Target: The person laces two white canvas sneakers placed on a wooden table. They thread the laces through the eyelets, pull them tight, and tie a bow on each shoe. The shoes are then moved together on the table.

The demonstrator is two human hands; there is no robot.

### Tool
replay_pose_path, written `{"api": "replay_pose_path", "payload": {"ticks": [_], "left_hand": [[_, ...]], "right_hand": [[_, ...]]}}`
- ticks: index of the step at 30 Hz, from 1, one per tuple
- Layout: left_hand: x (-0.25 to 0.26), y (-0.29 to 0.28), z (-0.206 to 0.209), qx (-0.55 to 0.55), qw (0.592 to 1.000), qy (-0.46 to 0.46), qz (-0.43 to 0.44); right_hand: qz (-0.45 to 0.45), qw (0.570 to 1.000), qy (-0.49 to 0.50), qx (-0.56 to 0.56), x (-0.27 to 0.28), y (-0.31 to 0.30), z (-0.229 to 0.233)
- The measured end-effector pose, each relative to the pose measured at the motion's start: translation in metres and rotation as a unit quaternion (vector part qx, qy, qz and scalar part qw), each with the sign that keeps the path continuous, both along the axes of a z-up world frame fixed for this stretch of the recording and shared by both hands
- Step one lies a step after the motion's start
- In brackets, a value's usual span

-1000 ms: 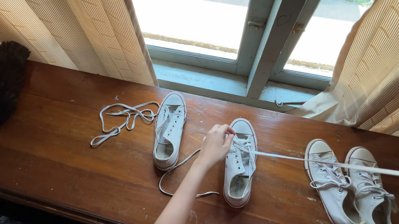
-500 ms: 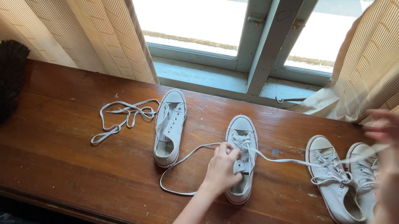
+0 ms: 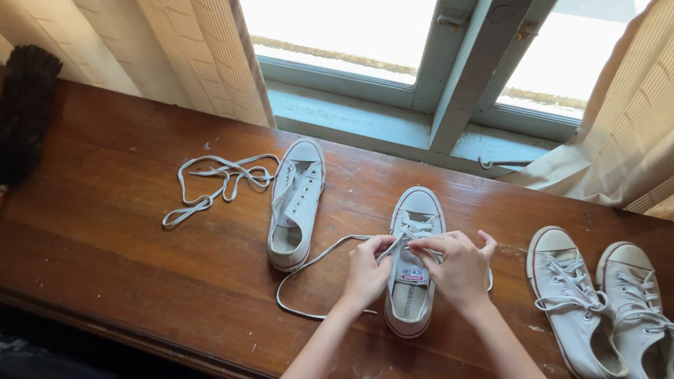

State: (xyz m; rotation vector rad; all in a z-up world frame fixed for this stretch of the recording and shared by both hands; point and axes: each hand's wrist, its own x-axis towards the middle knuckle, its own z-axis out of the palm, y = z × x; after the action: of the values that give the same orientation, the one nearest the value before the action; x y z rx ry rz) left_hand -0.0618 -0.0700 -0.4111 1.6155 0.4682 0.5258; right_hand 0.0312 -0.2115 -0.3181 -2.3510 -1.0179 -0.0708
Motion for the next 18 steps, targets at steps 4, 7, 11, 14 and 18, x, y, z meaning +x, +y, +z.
{"api": "replay_pose_path", "payload": {"ticks": [4, 7, 11, 14, 18], "left_hand": [[0.003, 0.004, -0.013, -0.044, 0.999, -0.019, -0.020], [0.002, 0.003, -0.019, -0.067, 0.997, -0.021, -0.027], [0.001, 0.004, -0.016, -0.080, 0.996, -0.012, -0.030], [0.000, 0.005, -0.013, -0.073, 0.997, -0.016, -0.033], [-0.002, 0.007, -0.019, -0.128, 0.991, -0.001, -0.032]], "right_hand": [[-0.002, 0.996, -0.081, -0.032, -0.005, 0.007, -0.017], [-0.003, 0.994, -0.102, -0.046, -0.011, 0.011, -0.018], [-0.014, 0.993, -0.107, -0.053, -0.017, 0.018, -0.013], [-0.025, 0.991, -0.111, -0.072, -0.020, 0.022, -0.009], [-0.021, 0.995, -0.072, -0.060, -0.019, 0.023, -0.007]]}}
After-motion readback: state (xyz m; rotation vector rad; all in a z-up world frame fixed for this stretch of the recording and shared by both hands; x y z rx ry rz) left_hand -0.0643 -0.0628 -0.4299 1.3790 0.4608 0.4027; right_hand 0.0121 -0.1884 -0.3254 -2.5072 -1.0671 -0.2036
